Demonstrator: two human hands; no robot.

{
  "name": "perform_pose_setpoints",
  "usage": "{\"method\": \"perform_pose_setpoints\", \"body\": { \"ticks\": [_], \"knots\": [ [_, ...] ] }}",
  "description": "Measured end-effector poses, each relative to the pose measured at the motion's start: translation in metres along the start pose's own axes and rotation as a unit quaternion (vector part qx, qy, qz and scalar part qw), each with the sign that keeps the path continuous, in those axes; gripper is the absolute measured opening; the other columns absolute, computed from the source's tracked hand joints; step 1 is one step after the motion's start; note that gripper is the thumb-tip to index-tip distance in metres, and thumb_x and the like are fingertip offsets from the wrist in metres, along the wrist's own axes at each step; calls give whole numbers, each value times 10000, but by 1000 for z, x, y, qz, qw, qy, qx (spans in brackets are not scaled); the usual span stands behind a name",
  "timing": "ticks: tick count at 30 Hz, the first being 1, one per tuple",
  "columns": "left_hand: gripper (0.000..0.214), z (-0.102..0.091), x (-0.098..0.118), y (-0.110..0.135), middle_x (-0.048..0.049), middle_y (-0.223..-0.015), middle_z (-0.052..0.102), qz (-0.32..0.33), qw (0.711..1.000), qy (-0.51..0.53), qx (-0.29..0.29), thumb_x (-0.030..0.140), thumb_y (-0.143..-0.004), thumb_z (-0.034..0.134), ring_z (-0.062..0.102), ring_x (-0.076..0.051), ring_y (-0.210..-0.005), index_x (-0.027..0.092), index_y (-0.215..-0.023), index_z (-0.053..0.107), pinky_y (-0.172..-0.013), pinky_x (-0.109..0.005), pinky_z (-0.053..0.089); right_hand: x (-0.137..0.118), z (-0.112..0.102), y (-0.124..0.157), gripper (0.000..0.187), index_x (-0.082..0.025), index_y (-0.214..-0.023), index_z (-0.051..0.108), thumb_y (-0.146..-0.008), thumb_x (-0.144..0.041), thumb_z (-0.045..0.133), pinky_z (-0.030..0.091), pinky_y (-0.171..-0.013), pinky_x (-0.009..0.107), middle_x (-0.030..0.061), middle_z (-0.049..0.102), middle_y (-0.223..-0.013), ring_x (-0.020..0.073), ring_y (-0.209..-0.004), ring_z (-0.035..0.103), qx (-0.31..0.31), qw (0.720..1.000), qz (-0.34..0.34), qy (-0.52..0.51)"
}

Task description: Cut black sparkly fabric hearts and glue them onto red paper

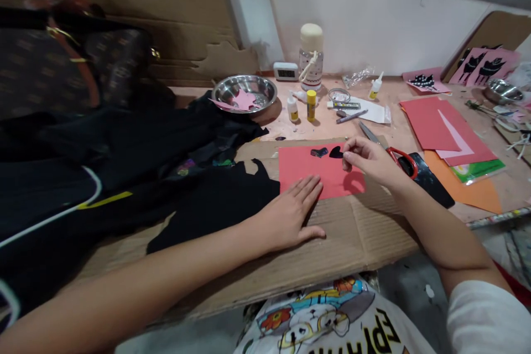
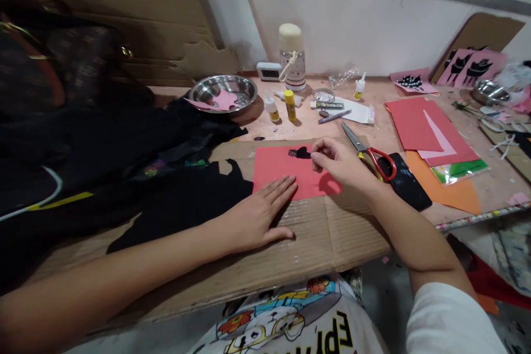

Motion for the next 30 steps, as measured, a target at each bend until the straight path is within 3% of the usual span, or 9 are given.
{"method": "perform_pose_setpoints", "body": {
  "ticks": [5,8,11,15,19,23,26,28,30],
  "knots": [
    [1045,2,37,27,-282,-1629,285,23,999,16,-20,833,-887,386,311,-384,-1525,47,-1571,309,-1213,-506,322,25,16,2,122,-217,-883,589,-872,-331,631,451,-584,272,-23,628,-675,142,-612,595,-104,989,77,76],
    [782,-15,43,31,-257,-1544,473,33,999,2,14,658,-983,443,496,-368,-1415,73,-1502,437,-1129,-481,428,40,25,4,116,-212,-841,614,-863,-324,634,415,-553,261,-5,647,-701,147,-606,581,-191,964,114,146],
    [377,-40,28,21,-162,-1190,745,25,998,-8,50,369,-1054,414,726,-273,-1021,149,-1219,672,-864,-385,549,42,26,-1,97,-210,-824,617,-874,-293,609,383,-556,258,-1,648,-711,143,-606,549,-228,943,115,215],
    [296,-78,-16,-8,-96,-1004,772,-35,989,37,136,406,-1008,534,712,-251,-895,181,-1059,720,-760,-348,521,35,34,-8,91,-217,-799,619,-871,-266,595,349,-543,260,-20,620,-651,138,-570,511,-271,922,120,251],
    [251,-80,-41,-36,-64,-914,754,-66,980,129,135,436,-907,667,685,-240,-853,196,-924,739,-757,-337,482,29,44,-17,89,-210,-782,639,-855,-209,588,340,-543,262,-29,599,-616,133,-553,483,-301,903,128,278],
    [190,-70,-48,-45,-44,-823,729,-82,972,191,107,322,-892,610,646,-198,-779,191,-806,718,-737,-308,447,33,49,-21,80,-185,-823,661,-866,-204,597,390,-588,252,-4,666,-713,138,-624,548,-324,900,144,256],
    [223,-63,-55,-44,-36,-813,725,-108,957,257,79,323,-887,555,638,-185,-760,188,-795,708,-723,-299,443,32,40,-21,146,-171,-967,670,-912,-285,599,441,-614,250,12,691,-785,149,-679,606,-255,935,126,210],
    [262,-56,-63,-42,-30,-793,723,-145,936,316,54,366,-885,535,635,-182,-733,188,-802,707,-694,-294,448,18,17,-18,240,-181,-1124,647,-946,-332,591,475,-642,258,12,697,-814,161,-721,642,-108,971,68,202],
    [300,-49,-69,-42,-25,-769,720,-180,912,368,29,413,-885,524,632,-182,-713,187,-814,708,-675,-295,455,-7,3,-4,196,-198,-1100,671,-937,-303,643,502,-736,285,36,731,-886,176,-804,673,3,966,-40,256]
  ]
}}
Point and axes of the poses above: each hand's wrist, its own y-axis away from the middle knuckle, its own z-axis out of the palm, x = y × z, the point moved 10 cm from there along -y, towards the middle knuckle
